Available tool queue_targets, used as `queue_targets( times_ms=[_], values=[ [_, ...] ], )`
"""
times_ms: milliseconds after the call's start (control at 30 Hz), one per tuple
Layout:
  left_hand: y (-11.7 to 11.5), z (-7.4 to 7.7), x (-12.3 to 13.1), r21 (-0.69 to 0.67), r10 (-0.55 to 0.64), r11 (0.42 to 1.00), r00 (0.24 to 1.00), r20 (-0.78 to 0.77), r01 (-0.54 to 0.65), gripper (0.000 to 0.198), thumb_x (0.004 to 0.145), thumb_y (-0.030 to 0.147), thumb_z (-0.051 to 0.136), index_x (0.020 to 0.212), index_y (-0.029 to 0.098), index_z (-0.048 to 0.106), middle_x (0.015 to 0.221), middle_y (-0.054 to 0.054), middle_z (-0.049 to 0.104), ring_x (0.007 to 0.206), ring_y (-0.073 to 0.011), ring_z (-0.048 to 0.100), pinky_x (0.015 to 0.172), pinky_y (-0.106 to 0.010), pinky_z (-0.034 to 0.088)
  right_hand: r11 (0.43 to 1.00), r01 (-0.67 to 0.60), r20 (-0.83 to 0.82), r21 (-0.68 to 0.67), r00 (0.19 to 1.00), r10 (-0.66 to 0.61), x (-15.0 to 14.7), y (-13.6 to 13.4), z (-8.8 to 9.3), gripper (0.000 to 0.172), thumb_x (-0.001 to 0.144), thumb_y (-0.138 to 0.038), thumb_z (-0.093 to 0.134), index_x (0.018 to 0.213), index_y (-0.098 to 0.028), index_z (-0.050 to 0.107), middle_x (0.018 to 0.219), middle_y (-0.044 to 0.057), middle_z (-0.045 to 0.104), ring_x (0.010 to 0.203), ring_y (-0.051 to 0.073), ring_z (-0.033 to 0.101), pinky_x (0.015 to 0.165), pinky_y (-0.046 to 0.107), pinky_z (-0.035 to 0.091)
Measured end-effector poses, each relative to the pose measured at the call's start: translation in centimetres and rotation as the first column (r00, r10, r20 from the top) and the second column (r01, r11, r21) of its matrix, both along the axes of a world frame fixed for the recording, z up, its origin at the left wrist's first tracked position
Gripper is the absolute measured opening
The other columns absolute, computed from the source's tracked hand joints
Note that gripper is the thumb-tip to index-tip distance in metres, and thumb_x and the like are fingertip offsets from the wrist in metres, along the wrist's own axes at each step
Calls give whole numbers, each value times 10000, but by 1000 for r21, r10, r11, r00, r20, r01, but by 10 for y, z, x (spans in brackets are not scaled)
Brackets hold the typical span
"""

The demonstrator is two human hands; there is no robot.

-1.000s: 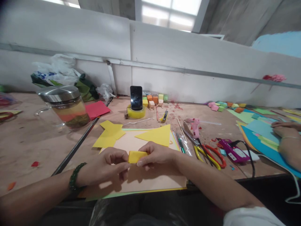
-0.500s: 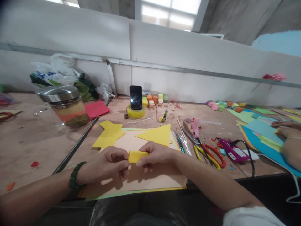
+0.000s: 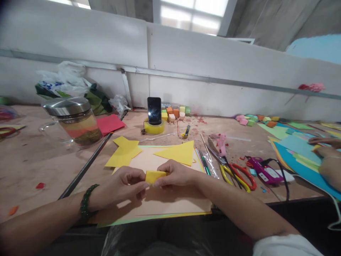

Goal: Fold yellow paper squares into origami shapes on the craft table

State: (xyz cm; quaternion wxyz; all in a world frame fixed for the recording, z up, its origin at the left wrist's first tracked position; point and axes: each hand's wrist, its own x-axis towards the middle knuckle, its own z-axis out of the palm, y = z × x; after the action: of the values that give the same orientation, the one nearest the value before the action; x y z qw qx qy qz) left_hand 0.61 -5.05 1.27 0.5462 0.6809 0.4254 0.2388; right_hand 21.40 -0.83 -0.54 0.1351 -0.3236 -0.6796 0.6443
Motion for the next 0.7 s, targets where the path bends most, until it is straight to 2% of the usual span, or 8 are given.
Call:
queue_targets(
  times_ms=[267, 400, 567, 633, 700],
  values=[
    [-1, -2, 1, -49, 38, 998, 998, 41, -36, 339, 717, 457, 620, 577, 177, 490, 545, -24, 640, 444, -111, 594, 417, -181, 463, 997, 9, 17, 79, 1000, -10, -1, -1, 3, 434, 687, -516, 736, 621, -130, 549, 482, -57, 486, 407, 47, 397, 387, 166, 280],
    [0, -1, 1, -145, 40, 989, 996, 82, -27, 370, 709, 482, 657, 601, 183, 467, 537, -6, 636, 422, -117, 599, 385, -179, 448, 996, 14, 20, 88, 1000, -16, -1, -2, 3, 441, 700, -523, 724, 610, -137, 530, 483, -52, 498, 403, 47, 397, 384, 169, 284],
    [6, 0, -1, -212, 27, 977, 997, 67, -12, 393, 682, 491, 705, 634, 183, 466, 569, -12, 653, 462, -138, 628, 433, -211, 481, 988, 68, 49, 141, 996, -75, -2, -4, 2, 422, 725, -513, 699, 612, -145, 526, 481, -49, 493, 405, 54, 396, 390, 177, 295],
    [7, 2, -1, -177, 13, 984, 999, 39, -6, 411, 669, 495, 716, 619, 182, 455, 581, -6, 639, 503, -145, 636, 467, -221, 490, 984, 71, 62, 162, 995, -81, -3, -5, 1, 399, 734, -495, 688, 620, -145, 533, 482, -55, 471, 419, 57, 392, 400, 179, 296],
    [7, 3, -1, -60, 10, 998, 1000, 12, -9, 392, 681, 488, 709, 615, 172, 486, 594, 4, 616, 550, -137, 625, 501, -213, 478, 980, 63, 73, 188, 994, -78, -4, -6, 1, 363, 743, -464, 674, 631, -143, 546, 501, -59, 451, 446, 58, 384, 415, 178, 291]
  ],
)
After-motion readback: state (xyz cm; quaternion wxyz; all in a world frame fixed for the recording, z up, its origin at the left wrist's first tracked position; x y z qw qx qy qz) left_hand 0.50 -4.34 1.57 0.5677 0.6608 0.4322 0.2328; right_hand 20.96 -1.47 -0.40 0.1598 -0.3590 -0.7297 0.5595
